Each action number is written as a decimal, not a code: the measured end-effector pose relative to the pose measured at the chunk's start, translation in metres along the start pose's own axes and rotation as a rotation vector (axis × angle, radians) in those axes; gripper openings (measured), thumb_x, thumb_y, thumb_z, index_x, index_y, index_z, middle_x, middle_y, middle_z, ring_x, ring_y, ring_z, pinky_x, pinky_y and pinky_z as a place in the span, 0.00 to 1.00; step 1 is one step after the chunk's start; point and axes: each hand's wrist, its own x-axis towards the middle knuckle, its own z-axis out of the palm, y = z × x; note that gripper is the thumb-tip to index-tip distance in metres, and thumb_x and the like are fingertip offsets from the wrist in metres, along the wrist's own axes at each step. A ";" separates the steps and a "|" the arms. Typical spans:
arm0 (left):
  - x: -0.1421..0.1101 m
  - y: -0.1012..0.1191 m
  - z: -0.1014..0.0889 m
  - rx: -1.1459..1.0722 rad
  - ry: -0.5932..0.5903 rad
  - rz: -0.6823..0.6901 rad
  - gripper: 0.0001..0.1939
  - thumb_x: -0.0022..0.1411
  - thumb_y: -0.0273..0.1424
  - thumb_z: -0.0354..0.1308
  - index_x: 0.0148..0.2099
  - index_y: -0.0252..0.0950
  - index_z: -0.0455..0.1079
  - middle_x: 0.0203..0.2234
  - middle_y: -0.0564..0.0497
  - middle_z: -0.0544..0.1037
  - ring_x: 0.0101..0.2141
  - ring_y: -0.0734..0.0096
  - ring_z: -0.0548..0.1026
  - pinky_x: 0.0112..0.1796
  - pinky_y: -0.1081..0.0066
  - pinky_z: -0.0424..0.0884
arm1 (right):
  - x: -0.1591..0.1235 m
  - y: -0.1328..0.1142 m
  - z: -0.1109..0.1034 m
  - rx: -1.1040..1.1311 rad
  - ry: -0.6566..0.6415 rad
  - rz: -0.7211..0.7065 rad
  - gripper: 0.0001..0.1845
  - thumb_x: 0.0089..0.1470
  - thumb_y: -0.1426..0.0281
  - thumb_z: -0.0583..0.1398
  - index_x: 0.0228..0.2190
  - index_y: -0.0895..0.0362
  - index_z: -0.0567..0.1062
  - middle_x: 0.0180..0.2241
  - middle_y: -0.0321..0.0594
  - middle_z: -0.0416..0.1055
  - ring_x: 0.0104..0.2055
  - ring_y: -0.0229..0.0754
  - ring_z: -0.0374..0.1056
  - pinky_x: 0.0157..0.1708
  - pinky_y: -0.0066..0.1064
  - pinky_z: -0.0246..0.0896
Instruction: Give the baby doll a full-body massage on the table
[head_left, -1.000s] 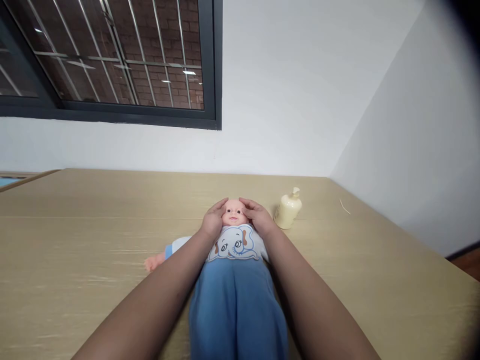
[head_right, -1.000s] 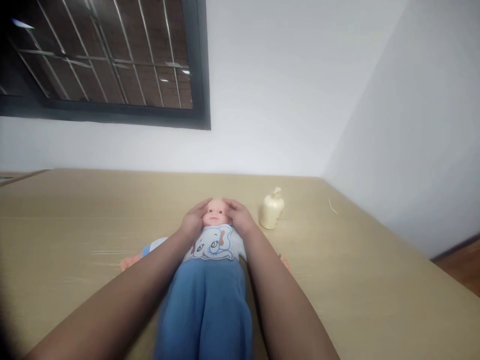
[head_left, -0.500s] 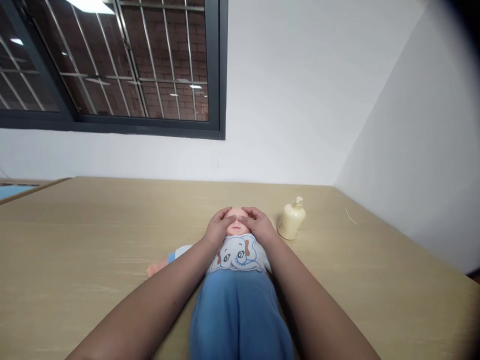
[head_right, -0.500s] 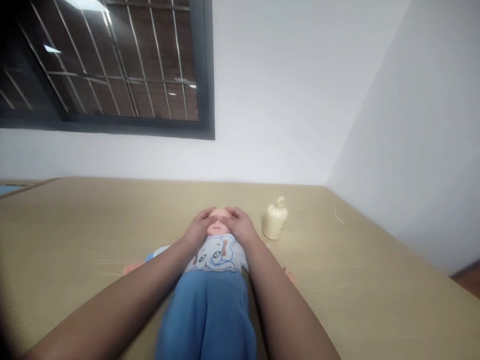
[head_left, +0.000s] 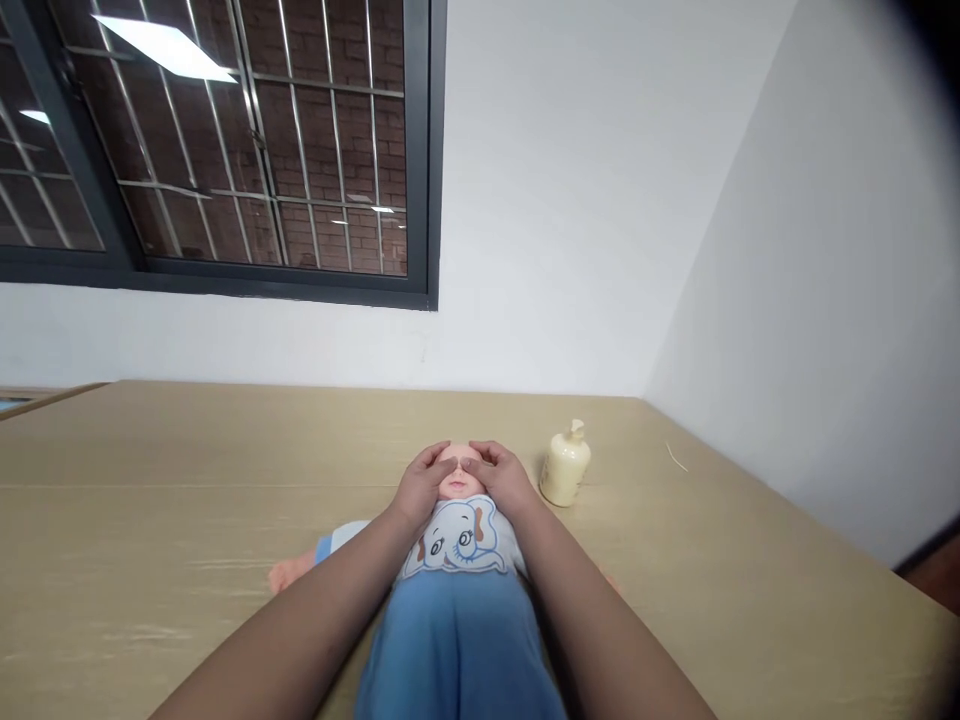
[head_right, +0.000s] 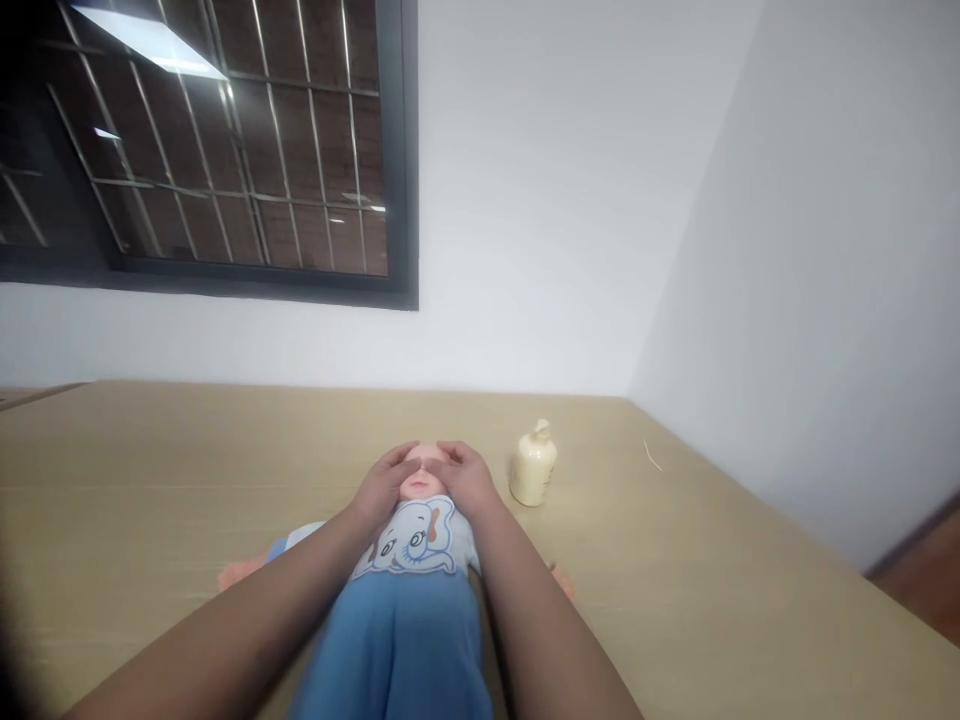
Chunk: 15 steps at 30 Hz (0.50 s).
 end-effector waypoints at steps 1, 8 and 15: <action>0.000 0.001 0.000 -0.005 0.005 -0.001 0.30 0.43 0.34 0.72 0.50 0.33 0.74 0.43 0.43 0.80 0.42 0.58 0.78 0.43 0.65 0.73 | 0.000 -0.001 0.000 0.006 -0.005 0.000 0.30 0.42 0.57 0.72 0.45 0.57 0.78 0.44 0.46 0.79 0.48 0.52 0.74 0.51 0.42 0.67; 0.002 0.000 -0.004 -0.055 0.023 0.000 0.25 0.44 0.33 0.72 0.46 0.32 0.76 0.39 0.43 0.82 0.37 0.60 0.79 0.40 0.66 0.74 | 0.005 0.006 -0.001 0.082 -0.057 0.006 0.27 0.44 0.57 0.70 0.46 0.55 0.79 0.45 0.47 0.80 0.49 0.53 0.75 0.54 0.46 0.66; 0.011 -0.010 -0.010 -0.050 0.053 0.001 0.21 0.49 0.33 0.67 0.47 0.35 0.76 0.42 0.42 0.81 0.41 0.57 0.80 0.42 0.63 0.76 | 0.013 0.020 -0.008 0.176 -0.147 0.020 0.29 0.41 0.62 0.69 0.49 0.51 0.79 0.53 0.45 0.76 0.54 0.53 0.72 0.55 0.47 0.65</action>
